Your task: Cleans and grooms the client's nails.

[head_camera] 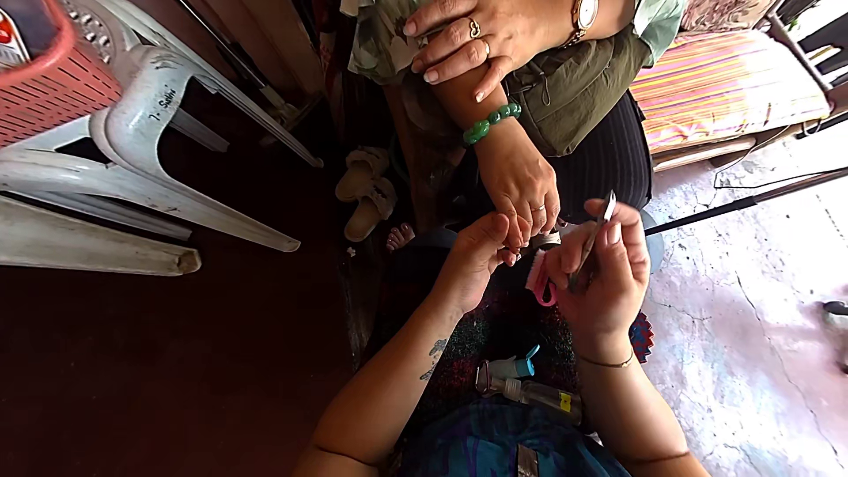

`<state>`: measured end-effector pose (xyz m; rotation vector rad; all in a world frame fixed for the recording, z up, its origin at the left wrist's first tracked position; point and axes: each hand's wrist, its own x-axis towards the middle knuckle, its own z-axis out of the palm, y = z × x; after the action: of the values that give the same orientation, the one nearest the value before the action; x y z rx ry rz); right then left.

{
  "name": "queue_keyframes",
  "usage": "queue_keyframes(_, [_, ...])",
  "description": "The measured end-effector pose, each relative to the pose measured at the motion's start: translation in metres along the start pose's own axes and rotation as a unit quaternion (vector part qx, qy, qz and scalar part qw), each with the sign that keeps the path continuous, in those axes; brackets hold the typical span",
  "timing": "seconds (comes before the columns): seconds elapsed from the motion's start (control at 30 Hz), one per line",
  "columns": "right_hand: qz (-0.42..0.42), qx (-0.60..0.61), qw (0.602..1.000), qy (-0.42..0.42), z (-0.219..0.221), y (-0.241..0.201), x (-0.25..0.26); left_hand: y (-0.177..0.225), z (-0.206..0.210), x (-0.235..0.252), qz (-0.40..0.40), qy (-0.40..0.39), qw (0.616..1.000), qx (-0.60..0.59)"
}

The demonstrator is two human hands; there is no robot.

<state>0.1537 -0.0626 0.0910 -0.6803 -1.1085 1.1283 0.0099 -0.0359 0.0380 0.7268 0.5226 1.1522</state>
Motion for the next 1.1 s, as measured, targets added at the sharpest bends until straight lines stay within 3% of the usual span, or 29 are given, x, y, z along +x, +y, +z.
queue_keyframes(0.1, [0.008, -0.02, 1.0, -0.02, 0.024, 0.001, 0.033, 0.002, 0.002, 0.002, -0.008, 0.025, 1.0, -0.009])
queue_keyframes(0.23, [-0.066, -0.082, 0.994, 0.037, 0.026, 0.004, 0.06, 0.003, 0.003, 0.001, -0.006, 0.033, 0.999, 0.001])
queue_keyframes(0.6, [0.197, 0.002, 0.98, -0.004, -0.016, 0.009, -0.048, 0.004, -0.001, 0.003, 0.012, -0.001, 0.999, 0.039])
queue_keyframes(1.1, [0.244, 0.089, 0.964, 0.048, -0.005, 0.017, -0.051, 0.001, -0.001, 0.003, 0.0, -0.016, 1.0, -0.022])
